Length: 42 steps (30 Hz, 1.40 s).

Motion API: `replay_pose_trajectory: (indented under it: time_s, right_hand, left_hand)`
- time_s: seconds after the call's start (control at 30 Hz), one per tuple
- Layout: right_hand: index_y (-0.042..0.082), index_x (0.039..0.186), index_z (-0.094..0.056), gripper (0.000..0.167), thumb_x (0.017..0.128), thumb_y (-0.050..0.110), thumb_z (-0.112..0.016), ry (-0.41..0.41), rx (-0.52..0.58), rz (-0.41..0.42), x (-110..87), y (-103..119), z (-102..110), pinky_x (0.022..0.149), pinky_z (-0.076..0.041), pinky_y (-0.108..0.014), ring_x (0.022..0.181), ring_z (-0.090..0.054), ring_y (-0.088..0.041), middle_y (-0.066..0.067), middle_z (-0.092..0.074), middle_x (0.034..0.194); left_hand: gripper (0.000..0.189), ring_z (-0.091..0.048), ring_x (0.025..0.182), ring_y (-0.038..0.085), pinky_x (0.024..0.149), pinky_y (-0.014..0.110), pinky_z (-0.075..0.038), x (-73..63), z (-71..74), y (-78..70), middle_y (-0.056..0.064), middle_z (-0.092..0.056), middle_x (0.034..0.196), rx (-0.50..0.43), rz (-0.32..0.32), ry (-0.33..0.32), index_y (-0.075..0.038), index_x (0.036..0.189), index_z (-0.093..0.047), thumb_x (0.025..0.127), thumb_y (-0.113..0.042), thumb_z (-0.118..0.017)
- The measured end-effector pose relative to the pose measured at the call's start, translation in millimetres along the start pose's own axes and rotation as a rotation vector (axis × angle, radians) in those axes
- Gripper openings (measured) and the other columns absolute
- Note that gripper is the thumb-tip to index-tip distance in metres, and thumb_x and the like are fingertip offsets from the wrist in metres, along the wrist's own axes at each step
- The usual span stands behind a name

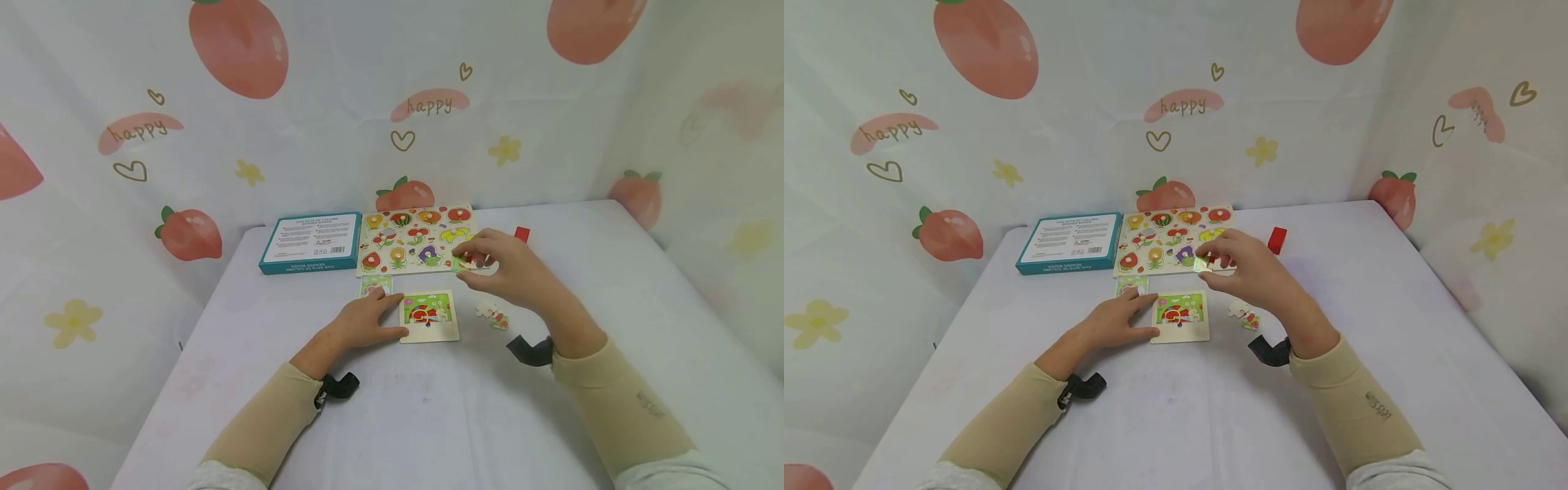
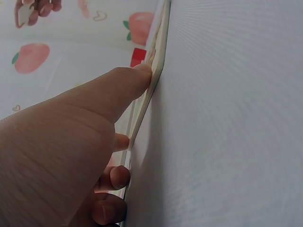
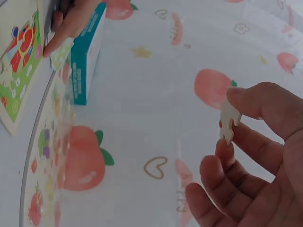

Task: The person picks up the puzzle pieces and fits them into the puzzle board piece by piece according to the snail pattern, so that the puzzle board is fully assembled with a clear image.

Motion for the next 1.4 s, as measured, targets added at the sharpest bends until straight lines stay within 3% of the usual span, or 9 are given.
replay_pose_trajectory:
  time_s: [0.47, 0.63, 0.8, 0.93, 1.07, 1.2, 1.4]
  right_hand:
    - [0.016, 0.106, -0.078, 0.024, 0.085, 0.020, -0.087, -0.050, 0.033, 0.132, 5.0, 38, -19, 0.062, -0.044, -0.029, 0.074, -0.051, -0.014, 0.003, -0.067, 0.098]
    - [0.017, 0.107, -0.081, 0.024, 0.085, 0.026, -0.087, -0.027, -0.012, 0.127, 9.0, 43, -35, 0.062, -0.044, -0.030, 0.074, -0.053, -0.013, 0.005, -0.069, 0.101]
    - [0.017, 0.106, -0.081, 0.024, 0.085, 0.029, -0.086, 0.021, -0.046, 0.065, 11.4, 38, -53, 0.062, -0.046, -0.029, 0.075, -0.053, -0.012, 0.005, -0.069, 0.101]
    - [0.020, 0.105, -0.081, 0.024, 0.086, 0.032, -0.086, 0.072, -0.060, 0.020, 12.8, 29, -69, 0.063, -0.046, -0.029, 0.073, -0.053, -0.014, 0.007, -0.069, 0.098]
    - [0.019, 0.107, -0.080, 0.026, 0.086, 0.033, -0.086, 0.132, -0.068, -0.025, 12.8, 18, -86, 0.073, -0.051, -0.031, 0.085, -0.062, -0.016, 0.007, -0.070, 0.100]
    - [0.018, 0.107, -0.080, 0.027, 0.086, 0.033, -0.086, 0.188, -0.087, -0.032, 13.0, 9, -102, 0.085, -0.052, -0.035, 0.100, -0.067, -0.019, 0.007, -0.070, 0.102]
    - [0.019, 0.104, -0.081, 0.025, 0.084, 0.033, -0.087, 0.250, -0.093, -0.038, 12.2, -1, -115, 0.084, -0.051, -0.035, 0.096, -0.065, -0.019, 0.006, -0.069, 0.099]
  left_hand:
    - [0.082, -0.051, 0.098, 0.021, 0.087, 0.039, -0.048, -3.1, 2.0, 1.8, 0.006, -0.051, 0.128, 0.004, 0.005, 0.026, -0.025, 0.158, -0.044, 0.090, -0.065, -0.067]
    - [0.082, -0.051, 0.096, 0.022, 0.083, 0.037, -0.047, -3.6, 2.3, 2.0, 0.007, -0.050, 0.125, 0.023, 0.004, 0.035, -0.025, 0.159, -0.041, 0.092, -0.066, -0.063]
    - [0.082, -0.051, 0.094, 0.022, 0.079, 0.037, -0.046, -3.3, 1.2, 2.3, 0.007, -0.048, 0.122, 0.034, 0.005, 0.046, -0.026, 0.160, -0.039, 0.093, -0.067, -0.061]
    - [0.081, -0.051, 0.095, 0.023, 0.083, 0.039, -0.047, -2.6, -0.2, 1.6, 0.008, -0.048, 0.125, 0.035, 0.000, 0.052, -0.027, 0.160, -0.038, 0.093, -0.067, -0.060]
    - [0.082, -0.051, 0.096, 0.023, 0.085, 0.041, -0.047, -3.0, 0.0, 0.8, 0.008, -0.048, 0.125, 0.019, -0.014, 0.059, -0.026, 0.160, -0.039, 0.092, -0.065, -0.062]
    - [0.081, -0.053, 0.100, 0.024, 0.090, 0.043, -0.048, -3.5, 0.7, 0.4, 0.008, -0.048, 0.130, 0.004, -0.032, 0.069, -0.026, 0.160, -0.040, 0.092, -0.064, -0.062]
    - [0.079, -0.054, 0.112, 0.027, 0.099, 0.050, -0.047, -4.2, 0.6, -0.9, 0.011, -0.046, 0.140, -0.027, -0.032, 0.080, -0.030, 0.160, -0.040, 0.091, -0.063, -0.063]
Point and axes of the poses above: each hand's wrist, its own x-axis towards the middle knuckle, its own z-axis out of the back of the hand, y = z × x, the point moved 9 cm from there along x, towards the middle knuckle
